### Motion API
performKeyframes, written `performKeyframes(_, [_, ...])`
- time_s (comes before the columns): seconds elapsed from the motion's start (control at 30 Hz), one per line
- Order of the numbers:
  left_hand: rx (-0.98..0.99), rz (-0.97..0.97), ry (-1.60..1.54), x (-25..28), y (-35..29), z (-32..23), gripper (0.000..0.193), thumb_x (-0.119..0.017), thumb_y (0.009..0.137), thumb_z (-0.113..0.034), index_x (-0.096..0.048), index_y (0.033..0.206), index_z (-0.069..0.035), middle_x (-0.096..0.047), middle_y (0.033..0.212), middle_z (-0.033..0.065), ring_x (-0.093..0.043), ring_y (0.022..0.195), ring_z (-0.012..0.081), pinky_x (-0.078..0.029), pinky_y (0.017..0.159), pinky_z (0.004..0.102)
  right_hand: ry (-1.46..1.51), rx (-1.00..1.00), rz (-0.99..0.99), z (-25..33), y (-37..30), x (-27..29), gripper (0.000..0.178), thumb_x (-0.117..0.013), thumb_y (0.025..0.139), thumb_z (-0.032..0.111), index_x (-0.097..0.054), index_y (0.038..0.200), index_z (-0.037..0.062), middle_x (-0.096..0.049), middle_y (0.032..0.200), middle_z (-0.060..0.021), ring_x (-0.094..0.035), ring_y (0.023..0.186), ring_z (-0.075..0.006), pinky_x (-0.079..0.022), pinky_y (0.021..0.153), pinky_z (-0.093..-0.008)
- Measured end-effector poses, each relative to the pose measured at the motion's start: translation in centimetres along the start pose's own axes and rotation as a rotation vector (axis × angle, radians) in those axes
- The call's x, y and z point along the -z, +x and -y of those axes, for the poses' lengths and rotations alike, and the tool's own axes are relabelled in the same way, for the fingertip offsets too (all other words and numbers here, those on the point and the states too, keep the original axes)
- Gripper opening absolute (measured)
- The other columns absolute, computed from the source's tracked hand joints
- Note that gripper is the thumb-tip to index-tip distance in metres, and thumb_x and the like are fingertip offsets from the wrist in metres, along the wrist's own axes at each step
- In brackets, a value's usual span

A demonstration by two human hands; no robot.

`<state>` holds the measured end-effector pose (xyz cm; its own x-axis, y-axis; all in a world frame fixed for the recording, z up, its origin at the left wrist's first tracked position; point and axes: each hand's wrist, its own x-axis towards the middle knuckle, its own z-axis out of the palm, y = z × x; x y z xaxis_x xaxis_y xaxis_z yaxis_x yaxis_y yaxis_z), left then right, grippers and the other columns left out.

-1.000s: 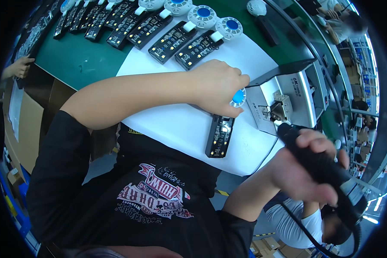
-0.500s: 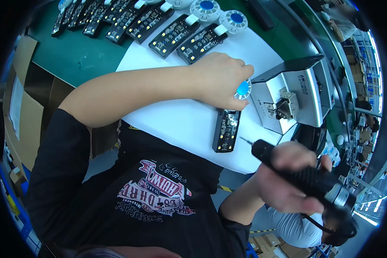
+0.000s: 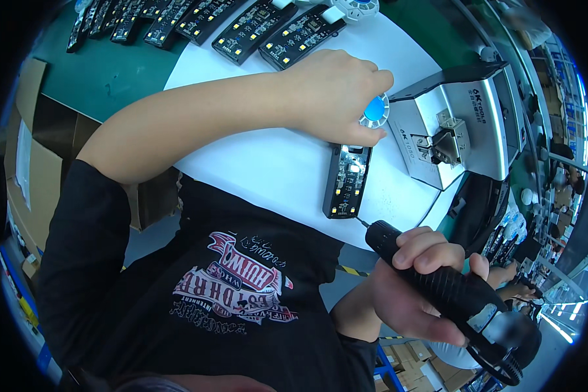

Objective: Assembling and inspecting electronic components on a production line.

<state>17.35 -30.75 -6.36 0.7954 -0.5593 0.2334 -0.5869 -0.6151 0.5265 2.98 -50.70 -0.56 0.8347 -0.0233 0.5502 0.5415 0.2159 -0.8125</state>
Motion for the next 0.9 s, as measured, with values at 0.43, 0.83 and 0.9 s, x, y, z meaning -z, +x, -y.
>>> performKeyframes(0.43, [-0.042, -0.013, 0.003, 0.4, -0.2, 0.1, 0.052, -0.07, 0.079, -0.049, -0.061, 0.096, 0.0, -0.067, 0.086, 0.019, -0.068, 0.077, 0.0391, -0.054, 0.07, 0.0469, 0.011, 0.097, 0.031, 0.9, 3.5, 0.1, 0.084, -0.049, 0.092, 0.074, -0.044, 0.134, 0.0014, -0.063, 0.086, -0.0134, -0.06, 0.069, -0.0226, -0.048, 0.067, -0.0384])
performKeyframes(0.83, [0.021, 0.012, 0.021, 0.7, 0.1, -0.5, 0.053, -0.07, 0.079, -0.048, -0.061, 0.096, 0.001, -0.068, 0.088, 0.0201, -0.068, 0.078, 0.0392, -0.055, 0.07, 0.0466, -0.314, 0.202, -0.311, -2.9, 11.0, 0.1, 0.076, -0.051, 0.09, 0.075, -0.052, 0.117, 0.0035, -0.064, 0.078, -0.0127, -0.062, 0.063, -0.0204, -0.053, 0.057, -0.0276])
performKeyframes(0.9, [0.033, 0.007, 0.014, 0.6, 0.0, -0.4, 0.053, -0.07, 0.079, -0.048, -0.061, 0.097, 0.001, -0.068, 0.088, 0.0203, -0.068, 0.078, 0.0394, -0.055, 0.07, 0.0466, -0.054, 0.123, -0.158, -2.2, 9.9, 0.2, 0.076, -0.052, 0.089, 0.075, -0.053, 0.117, 0.0034, -0.064, 0.079, -0.0123, -0.062, 0.064, -0.0207, -0.052, 0.06, -0.03])
